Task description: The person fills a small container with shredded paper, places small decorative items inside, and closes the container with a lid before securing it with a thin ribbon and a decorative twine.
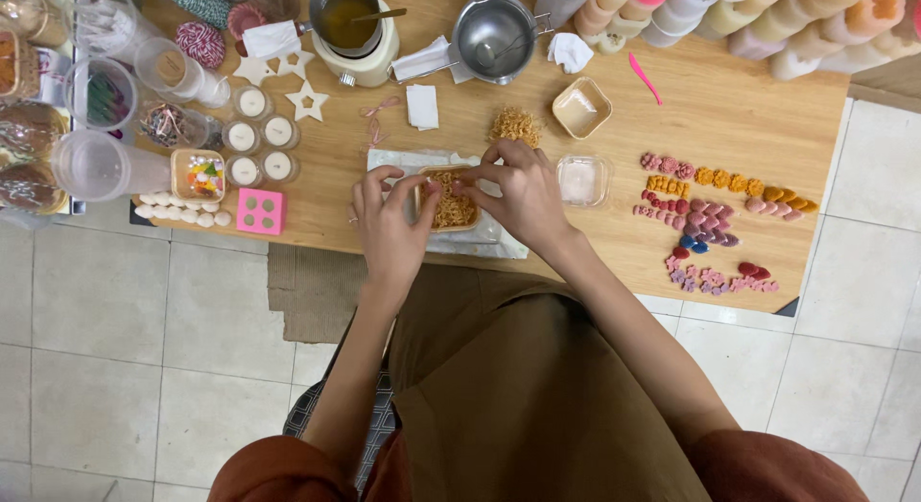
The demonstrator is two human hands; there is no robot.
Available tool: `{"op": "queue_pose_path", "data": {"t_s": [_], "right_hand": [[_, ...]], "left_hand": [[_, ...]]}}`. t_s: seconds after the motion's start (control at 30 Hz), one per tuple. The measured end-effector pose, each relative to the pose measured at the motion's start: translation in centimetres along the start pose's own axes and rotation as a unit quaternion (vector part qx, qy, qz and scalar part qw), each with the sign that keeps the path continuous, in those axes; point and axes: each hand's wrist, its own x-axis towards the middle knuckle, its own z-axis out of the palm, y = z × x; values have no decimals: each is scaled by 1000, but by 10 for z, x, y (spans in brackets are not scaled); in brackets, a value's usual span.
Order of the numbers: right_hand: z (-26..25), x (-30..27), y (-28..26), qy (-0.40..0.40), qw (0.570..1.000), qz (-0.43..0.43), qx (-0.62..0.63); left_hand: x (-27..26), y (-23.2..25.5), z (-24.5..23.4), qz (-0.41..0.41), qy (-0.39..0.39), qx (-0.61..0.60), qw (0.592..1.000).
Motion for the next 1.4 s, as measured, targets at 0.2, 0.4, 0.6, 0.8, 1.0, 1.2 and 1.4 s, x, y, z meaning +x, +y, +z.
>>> {"op": "queue_pose_path", "data": {"t_s": [0.2, 0.4, 0.6, 0.8, 1.0, 1.2, 1.4], "right_hand": [[6, 5, 2, -33, 999, -14, -35], [6, 6, 2, -45, 998, -35, -34], [2, 5, 2, -49, 998, -26, -22], [9, 1, 5, -38, 995, -83, -49], [13, -2, 8, -23, 995, -90, -46], [11, -3, 4, -20, 995, -86, -37], [13, -4, 3, -22, 995, -89, -37]], "left_hand": [[1, 2, 9, -9, 3, -19, 1000], [2, 8, 12, -20, 10, -41, 999], [0, 6, 13, -8, 18, -55, 998], [-2, 1, 18, 9, 15, -38, 999], [-2, -1, 15, 39, 29, -28, 998], [0, -3, 10, 65, 38, 6, 997], [-1, -6, 11, 65, 19, -3, 998]]}}
